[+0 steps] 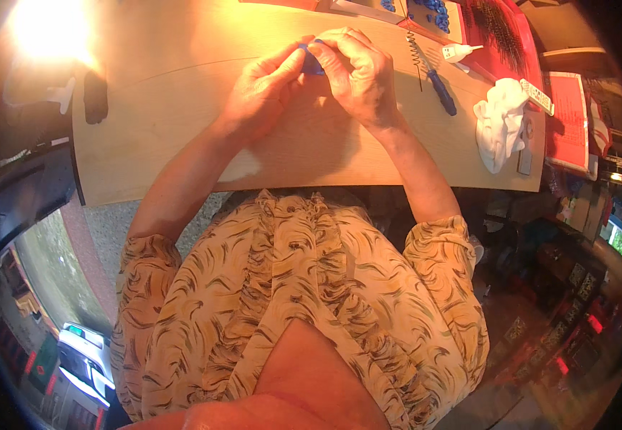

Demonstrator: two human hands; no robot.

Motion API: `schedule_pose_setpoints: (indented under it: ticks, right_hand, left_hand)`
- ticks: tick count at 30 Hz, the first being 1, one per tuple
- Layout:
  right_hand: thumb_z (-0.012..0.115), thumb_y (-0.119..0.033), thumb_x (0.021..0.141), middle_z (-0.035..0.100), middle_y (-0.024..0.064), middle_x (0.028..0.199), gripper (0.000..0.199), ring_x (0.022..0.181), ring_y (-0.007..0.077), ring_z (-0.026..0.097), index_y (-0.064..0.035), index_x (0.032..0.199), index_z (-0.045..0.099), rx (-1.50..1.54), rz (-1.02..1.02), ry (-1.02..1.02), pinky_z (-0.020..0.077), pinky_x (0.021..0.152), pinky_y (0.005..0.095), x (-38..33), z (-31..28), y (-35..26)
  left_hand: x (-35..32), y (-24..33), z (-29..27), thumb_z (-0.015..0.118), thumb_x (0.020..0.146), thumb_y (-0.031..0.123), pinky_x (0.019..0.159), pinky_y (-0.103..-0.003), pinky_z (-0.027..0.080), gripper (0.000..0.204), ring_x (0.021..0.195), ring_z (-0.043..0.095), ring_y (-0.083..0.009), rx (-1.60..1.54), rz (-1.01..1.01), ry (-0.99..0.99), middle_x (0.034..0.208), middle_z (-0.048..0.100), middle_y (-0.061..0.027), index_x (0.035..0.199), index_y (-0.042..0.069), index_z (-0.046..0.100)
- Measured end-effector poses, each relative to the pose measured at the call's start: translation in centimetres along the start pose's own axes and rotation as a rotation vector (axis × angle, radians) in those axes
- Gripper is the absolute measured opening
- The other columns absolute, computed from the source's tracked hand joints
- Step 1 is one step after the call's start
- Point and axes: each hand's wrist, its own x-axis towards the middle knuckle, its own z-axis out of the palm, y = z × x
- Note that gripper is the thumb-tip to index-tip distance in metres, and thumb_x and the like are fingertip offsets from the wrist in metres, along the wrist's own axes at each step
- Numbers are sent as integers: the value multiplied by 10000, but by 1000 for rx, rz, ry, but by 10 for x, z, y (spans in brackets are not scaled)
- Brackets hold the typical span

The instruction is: The person assembles electronic components, springs, and a blue plastic housing using a screwdriver.

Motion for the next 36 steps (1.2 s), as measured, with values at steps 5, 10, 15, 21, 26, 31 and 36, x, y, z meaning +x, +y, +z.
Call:
schedule_pose_setpoints:
  ticks: [5, 10, 15, 21, 26, 31, 36]
  right_hand:
    - [739, -84, 901, 701, 120, 902, 134, 769, 256, 682, 22, 973, 698, -32, -113, -1, 550, 692, 336, 6, 4, 44]
    - [751, -86, 888, 701, 119, 907, 154, 773, 288, 674, 32, 972, 699, -62, -152, 13, 556, 700, 359, 1, 7, 51]
    - [770, -120, 877, 702, 108, 1004, 208, 913, 279, 686, 5, 1034, 714, -35, -156, -219, 556, 770, 355, 10, -4, 62]
    - [723, -79, 914, 671, 74, 978, 186, 939, 186, 653, 8, 1076, 695, -40, -16, -370, 543, 848, 309, 16, -10, 53]
    - [724, -113, 887, 687, 95, 850, 107, 812, 254, 663, -21, 941, 720, -19, -413, -91, 530, 724, 345, 27, -6, 44]
    - [719, -100, 878, 691, 114, 880, 95, 834, 276, 667, -21, 931, 718, -12, -62, -250, 536, 761, 358, 22, -17, 36]
    - [696, -128, 899, 691, 109, 941, 119, 902, 283, 672, -31, 965, 715, 53, -285, -227, 538, 794, 354, 23, -21, 30]
  left_hand:
    - [15, 27, -13, 806, 880, 242, 1009, -313, 496, 604, 1136, 580, -173, 734, 250, 66, 1256, 639, -63, 1372, -26, 582]
    - [14, 34, -14, 867, 734, 391, 966, -409, 449, 524, 1098, 539, -233, 1572, 634, 212, 1182, 652, 9, 1155, 99, 755]
    - [17, 37, -7, 830, 754, 440, 1016, -422, 401, 460, 1106, 531, -237, 1705, 570, 198, 1194, 649, 51, 1133, 183, 780]
    - [17, 32, -10, 826, 764, 417, 1059, -438, 368, 405, 1152, 515, -238, 1716, 516, 205, 1203, 644, 69, 1134, 254, 794]
    - [20, 31, -3, 813, 775, 204, 831, -414, 496, 231, 932, 609, -259, 1489, 678, 197, 1012, 698, -60, 967, 83, 774]
    - [19, 35, 15, 807, 770, 192, 833, -408, 495, 221, 942, 611, -275, 1385, 591, 216, 953, 691, -70, 961, 88, 772]
    - [18, 32, 10, 796, 777, 183, 846, -411, 499, 199, 969, 617, -286, 1425, 611, 219, 964, 692, -82, 929, 63, 754]
